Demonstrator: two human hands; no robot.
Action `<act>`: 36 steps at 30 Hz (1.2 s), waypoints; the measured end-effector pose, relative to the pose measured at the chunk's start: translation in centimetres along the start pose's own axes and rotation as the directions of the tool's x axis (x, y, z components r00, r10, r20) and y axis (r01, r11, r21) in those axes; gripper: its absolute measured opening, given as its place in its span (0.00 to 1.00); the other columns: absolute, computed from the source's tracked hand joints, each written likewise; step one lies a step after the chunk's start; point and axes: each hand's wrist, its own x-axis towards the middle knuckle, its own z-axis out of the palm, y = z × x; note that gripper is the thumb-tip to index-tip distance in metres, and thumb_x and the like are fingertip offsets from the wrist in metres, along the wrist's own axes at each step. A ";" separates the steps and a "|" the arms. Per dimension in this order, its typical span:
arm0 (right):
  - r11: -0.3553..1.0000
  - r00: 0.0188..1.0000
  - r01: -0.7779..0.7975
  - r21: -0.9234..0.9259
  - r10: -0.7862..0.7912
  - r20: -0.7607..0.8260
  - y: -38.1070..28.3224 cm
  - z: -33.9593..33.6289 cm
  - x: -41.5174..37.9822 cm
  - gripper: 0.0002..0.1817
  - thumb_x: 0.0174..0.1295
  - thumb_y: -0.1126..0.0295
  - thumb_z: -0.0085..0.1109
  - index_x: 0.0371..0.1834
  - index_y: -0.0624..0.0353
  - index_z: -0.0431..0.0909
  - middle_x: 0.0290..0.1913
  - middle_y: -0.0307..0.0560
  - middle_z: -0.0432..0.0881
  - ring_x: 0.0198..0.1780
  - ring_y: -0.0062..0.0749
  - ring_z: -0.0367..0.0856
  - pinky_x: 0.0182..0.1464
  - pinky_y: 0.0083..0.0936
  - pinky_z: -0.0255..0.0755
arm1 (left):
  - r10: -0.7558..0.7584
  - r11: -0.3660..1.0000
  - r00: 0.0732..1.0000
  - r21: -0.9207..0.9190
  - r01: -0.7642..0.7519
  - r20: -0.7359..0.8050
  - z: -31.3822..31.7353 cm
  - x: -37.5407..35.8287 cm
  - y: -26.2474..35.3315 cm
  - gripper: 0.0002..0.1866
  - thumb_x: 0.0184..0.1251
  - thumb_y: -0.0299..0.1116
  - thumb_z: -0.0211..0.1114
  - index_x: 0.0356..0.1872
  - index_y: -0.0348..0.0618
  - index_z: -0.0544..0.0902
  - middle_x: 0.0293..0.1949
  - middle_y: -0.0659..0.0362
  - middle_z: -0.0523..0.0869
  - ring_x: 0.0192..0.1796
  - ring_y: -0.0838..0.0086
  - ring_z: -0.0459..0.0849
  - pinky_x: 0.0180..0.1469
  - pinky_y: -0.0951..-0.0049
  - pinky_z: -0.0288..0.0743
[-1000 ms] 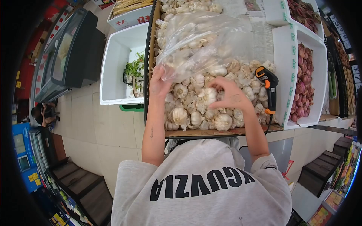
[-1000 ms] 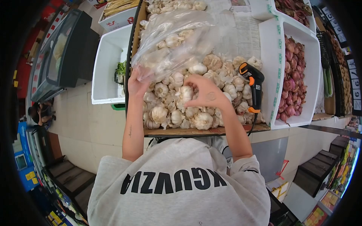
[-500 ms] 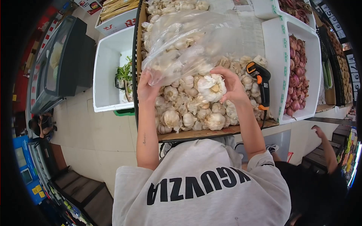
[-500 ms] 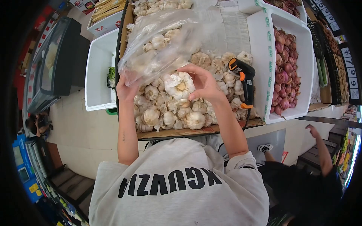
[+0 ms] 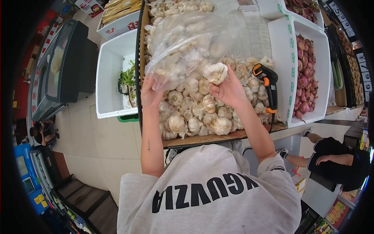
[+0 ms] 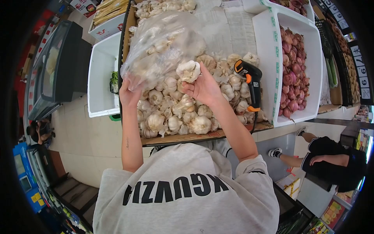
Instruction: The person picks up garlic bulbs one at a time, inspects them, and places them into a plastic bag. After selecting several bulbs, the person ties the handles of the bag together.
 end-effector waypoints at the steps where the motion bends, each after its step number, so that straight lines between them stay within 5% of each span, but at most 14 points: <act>1: 1.000 0.997 -0.001 -0.007 0.000 -0.077 0.0 0.2 -0.1 0.26 0.58 0.48 0.30 0.43 0.60 0.65 0.33 0.46 0.74 0.25 0.30 0.74 0.29 0.24 0.70 | -0.009 1.000 1.000 0.001 0.009 -0.003 0.2 0.0 0.0 0.06 0.53 0.31 0.55 0.30 0.43 0.70 0.13 0.69 0.62 0.21 0.82 0.62 0.30 0.80 0.59; 3: 0.999 0.999 -0.042 0.011 0.041 0.032 0.0 0.1 -0.1 0.26 0.57 0.48 0.31 0.43 0.60 0.65 0.32 0.46 0.74 0.24 0.30 0.73 0.27 0.23 0.68 | -0.008 1.000 1.000 0.001 0.008 -0.001 0.2 0.0 0.0 0.05 0.53 0.31 0.55 0.29 0.43 0.70 0.13 0.68 0.62 0.21 0.82 0.62 0.30 0.80 0.59; 5: 0.996 0.986 -0.086 0.026 0.081 0.149 0.1 0.3 0.0 0.26 0.57 0.47 0.32 0.42 0.60 0.66 0.32 0.46 0.74 0.23 0.30 0.73 0.24 0.22 0.66 | -0.027 0.997 0.999 0.080 0.023 0.044 -0.3 0.1 0.1 0.06 0.51 0.33 0.56 0.31 0.46 0.71 0.14 0.69 0.63 0.22 0.81 0.64 0.43 0.66 0.61; 9: 0.981 0.969 -0.195 -0.007 0.194 0.155 0.0 3.3 0.5 0.26 0.57 0.48 0.32 0.43 0.59 0.65 0.34 0.47 0.74 0.26 0.30 0.73 0.28 0.22 0.66 | -0.076 0.996 0.991 0.064 0.069 0.108 -0.6 0.1 0.3 0.06 0.51 0.33 0.55 0.30 0.46 0.70 0.15 0.69 0.64 0.24 0.80 0.65 0.42 0.67 0.63; 10: 0.983 0.979 -0.182 0.009 0.180 0.099 0.0 4.4 0.9 0.26 0.57 0.48 0.32 0.44 0.58 0.64 0.35 0.46 0.73 0.27 0.31 0.72 0.29 0.23 0.66 | -0.011 0.999 1.000 0.039 0.011 -0.004 0.3 -0.1 -0.1 0.06 0.52 0.31 0.56 0.30 0.42 0.71 0.13 0.68 0.62 0.19 0.82 0.61 0.27 0.81 0.56; 13: 0.986 0.977 -0.163 0.025 0.158 0.142 -0.8 5.1 3.1 0.26 0.57 0.49 0.35 0.48 0.61 0.59 0.39 0.48 0.70 0.35 0.33 0.72 0.35 0.26 0.69 | 0.005 0.994 0.999 0.110 0.000 -0.051 1.2 -0.3 -0.3 0.06 0.52 0.31 0.56 0.29 0.43 0.70 0.13 0.68 0.63 0.18 0.83 0.60 0.27 0.82 0.56; 19: 0.995 0.979 0.006 0.096 0.013 -0.204 -2.7 7.0 8.6 0.25 0.58 0.56 0.38 0.48 0.68 0.55 0.42 0.53 0.66 0.43 0.37 0.68 0.41 0.28 0.68 | -0.065 0.991 0.997 0.119 0.062 0.030 0.4 -0.4 -0.2 0.07 0.50 0.33 0.58 0.29 0.46 0.70 0.14 0.69 0.65 0.19 0.85 0.62 0.30 0.83 0.58; 21: 0.979 0.959 0.131 -0.155 -0.165 -0.230 -3.5 7.2 9.8 0.21 0.58 0.63 0.38 0.48 0.68 0.55 0.44 0.53 0.66 0.42 0.36 0.68 0.44 0.27 0.66 | -0.063 0.989 0.998 0.132 0.060 0.016 0.4 -0.6 -0.2 0.07 0.50 0.33 0.59 0.28 0.46 0.69 0.13 0.69 0.65 0.19 0.85 0.63 0.30 0.83 0.59; 24: 0.985 0.989 0.140 -0.104 -0.133 0.070 -5.0 5.6 10.1 0.18 0.57 0.67 0.38 0.48 0.68 0.56 0.47 0.52 0.66 0.43 0.34 0.68 0.46 0.26 0.65 | -0.056 0.988 0.998 0.143 0.057 -0.012 1.0 -0.8 0.2 0.08 0.49 0.33 0.59 0.27 0.47 0.69 0.12 0.70 0.64 0.19 0.85 0.63 0.31 0.83 0.59; 28: 0.916 0.986 0.161 -0.368 -0.131 0.106 -4.4 7.0 5.1 0.16 0.57 0.69 0.38 0.45 0.68 0.62 0.45 0.52 0.69 0.42 0.33 0.69 0.46 0.25 0.64 | -0.032 0.990 0.999 0.135 0.036 -0.029 1.3 -0.7 0.0 0.08 0.49 0.32 0.59 0.25 0.47 0.69 0.11 0.70 0.64 0.19 0.85 0.64 0.33 0.82 0.61; 31: 0.668 0.956 0.164 -0.726 0.073 0.283 -3.7 5.8 1.3 0.14 0.56 0.68 0.40 0.42 0.66 0.67 0.40 0.48 0.72 0.40 0.32 0.70 0.44 0.24 0.64 | -0.034 0.988 0.997 0.149 0.044 -0.072 1.6 -0.8 -0.2 0.07 0.49 0.32 0.59 0.26 0.47 0.69 0.11 0.70 0.64 0.19 0.85 0.65 0.35 0.80 0.63; 33: 0.206 0.916 0.222 -0.953 0.292 0.277 -3.2 4.8 -0.3 0.14 0.53 0.67 0.46 0.40 0.63 0.69 0.35 0.47 0.74 0.39 0.30 0.71 0.42 0.22 0.65 | -0.061 0.988 0.997 0.140 0.066 -0.039 1.3 -0.7 -0.3 0.06 0.50 0.32 0.58 0.27 0.47 0.70 0.11 0.70 0.64 0.19 0.84 0.65 0.35 0.79 0.64; 34: 0.213 0.918 0.216 -0.953 0.287 0.272 -2.7 4.5 -0.8 0.14 0.53 0.67 0.46 0.40 0.63 0.69 0.35 0.47 0.74 0.39 0.30 0.71 0.42 0.22 0.65 | -0.076 0.988 0.997 0.132 0.075 0.002 1.1 -0.7 -0.4 0.06 0.50 0.31 0.58 0.27 0.47 0.70 0.11 0.70 0.64 0.19 0.84 0.65 0.36 0.78 0.64; 36: -0.336 0.967 0.167 -0.927 0.237 0.089 -1.6 3.7 -1.5 0.16 0.46 0.68 0.54 0.39 0.61 0.69 0.34 0.47 0.73 0.38 0.32 0.71 0.39 0.24 0.65 | -0.107 0.988 0.994 0.106 0.110 -0.029 0.0 -1.0 -0.6 0.14 0.48 0.32 0.59 0.37 0.45 0.68 0.25 0.66 0.69 0.31 0.79 0.68 0.42 0.70 0.62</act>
